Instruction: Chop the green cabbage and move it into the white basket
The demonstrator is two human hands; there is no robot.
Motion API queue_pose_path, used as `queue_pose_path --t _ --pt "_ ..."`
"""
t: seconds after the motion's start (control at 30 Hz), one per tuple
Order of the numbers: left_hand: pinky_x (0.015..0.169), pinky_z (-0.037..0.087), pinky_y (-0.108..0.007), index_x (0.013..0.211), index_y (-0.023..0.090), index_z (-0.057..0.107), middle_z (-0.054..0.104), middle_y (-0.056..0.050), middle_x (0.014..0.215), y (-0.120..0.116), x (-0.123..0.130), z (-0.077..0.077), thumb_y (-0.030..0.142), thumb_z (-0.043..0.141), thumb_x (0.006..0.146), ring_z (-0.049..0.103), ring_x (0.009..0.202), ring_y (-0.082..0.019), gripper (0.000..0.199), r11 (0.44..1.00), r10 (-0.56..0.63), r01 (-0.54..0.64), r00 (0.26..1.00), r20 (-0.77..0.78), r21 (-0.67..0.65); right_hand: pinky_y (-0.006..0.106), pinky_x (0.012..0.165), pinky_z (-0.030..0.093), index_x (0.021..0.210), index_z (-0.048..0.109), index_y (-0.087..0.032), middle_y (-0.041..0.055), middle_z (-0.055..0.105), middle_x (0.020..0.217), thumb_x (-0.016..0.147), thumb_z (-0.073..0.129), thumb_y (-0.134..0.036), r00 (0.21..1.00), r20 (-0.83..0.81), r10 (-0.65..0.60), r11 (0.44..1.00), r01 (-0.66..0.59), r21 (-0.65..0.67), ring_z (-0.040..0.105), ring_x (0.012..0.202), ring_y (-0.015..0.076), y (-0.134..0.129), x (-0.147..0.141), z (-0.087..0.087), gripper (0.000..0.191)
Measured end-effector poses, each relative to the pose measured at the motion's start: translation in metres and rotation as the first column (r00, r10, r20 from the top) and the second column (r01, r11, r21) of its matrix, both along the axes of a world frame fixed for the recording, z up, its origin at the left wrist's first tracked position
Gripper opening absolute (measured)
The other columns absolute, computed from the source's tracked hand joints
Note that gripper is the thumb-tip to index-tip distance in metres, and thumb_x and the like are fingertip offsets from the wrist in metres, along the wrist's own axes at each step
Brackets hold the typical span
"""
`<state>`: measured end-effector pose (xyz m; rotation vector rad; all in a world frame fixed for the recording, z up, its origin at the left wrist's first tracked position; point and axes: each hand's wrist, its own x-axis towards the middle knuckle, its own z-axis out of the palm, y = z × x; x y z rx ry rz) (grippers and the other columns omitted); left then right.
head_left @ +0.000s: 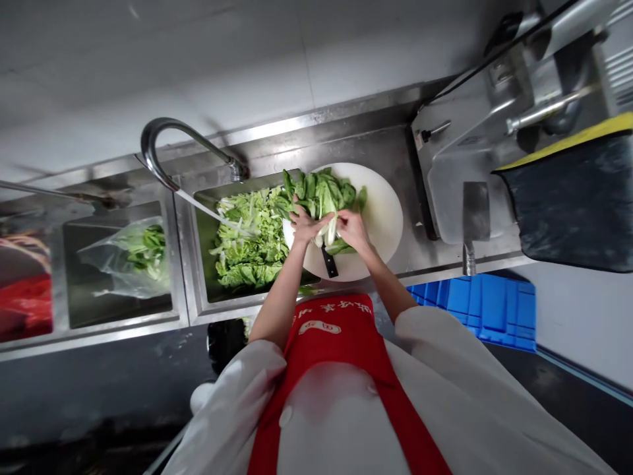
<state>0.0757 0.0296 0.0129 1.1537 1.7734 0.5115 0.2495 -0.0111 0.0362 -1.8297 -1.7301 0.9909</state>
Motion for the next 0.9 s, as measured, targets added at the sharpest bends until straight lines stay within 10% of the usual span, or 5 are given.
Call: queue_pose_path --t 0.17,0.3,0.6,0.77,0.9 --pt "0.115 0.001 -0.084 0.168 0.03 0.011 -0.021 -0.022 0.172 -0.002 0.026 0.003 0.062 0.098 0.051 -0.016 0.153 -0.061 0.149 0.996 0.077 -0.083 0.99 -0.12 -0.041 0.041 0.098 0.049 0.141 0.059 -0.013 0.0167 0.065 0.13 0.088 0.062 -0.022 0.986 0.159 -0.039 0.999 0.04 -0.004 0.057 0.115 0.0309 -0.08 0.043 -0.031 0.054" --pt "0.119 0.005 -0.08 0.168 0.03 0.012 -0.016 -0.023 0.173 -0.004 0.018 0.013 0.059 0.1 0.052 -0.01 0.155 -0.059 0.149 0.996 0.059 -0.066 0.991 -0.123 -0.055 0.043 0.107 0.043 0.117 0.074 -0.013 0.0158 0.07 0.11 0.096 0.048 -0.018 0.971 0.208 0.12 0.991 -0.106 -0.078 0.055 0.111 0.0295 -0.102 0.051 -0.04 0.034" --pt "0.133 0.009 -0.047 0.169 0.022 0.016 0.023 -0.014 0.172 -0.026 -0.026 0.012 0.065 0.085 0.075 0.003 0.163 -0.034 0.124 0.974 0.02 -0.03 0.999 0.048 0.223 0.033 0.085 0.05 0.105 0.068 -0.02 0.0094 0.071 0.105 0.093 0.05 -0.019 0.989 0.061 0.136 0.972 -0.145 0.183 0.066 0.094 0.0237 -0.091 0.104 0.057 0.022" --pt "0.131 0.023 -0.046 0.155 0.026 0.048 0.036 -0.011 0.165 -0.068 -0.03 0.052 0.072 0.062 0.092 0.023 0.16 -0.031 0.079 0.921 0.172 -0.173 0.985 0.033 0.349 0.027 0.074 0.047 0.105 0.071 -0.024 0.003 0.075 0.09 0.096 0.053 -0.02 0.94 0.037 0.34 0.935 -0.342 0.092 0.067 0.077 0.0195 -0.069 0.065 0.092 0.02" --pt "0.116 0.045 -0.048 0.124 0.025 0.074 0.069 -0.01 0.128 -0.144 -0.048 0.087 0.073 0.064 0.089 0.055 0.136 -0.036 0.06 0.975 -0.098 0.062 0.983 0.158 0.214 0.027 0.082 0.049 0.104 0.074 -0.022 0.0028 0.077 0.097 0.097 0.053 -0.019 0.81 -0.187 0.555 0.831 -0.552 0.075 0.07 0.085 0.0181 -0.064 -0.012 0.08 0.022"
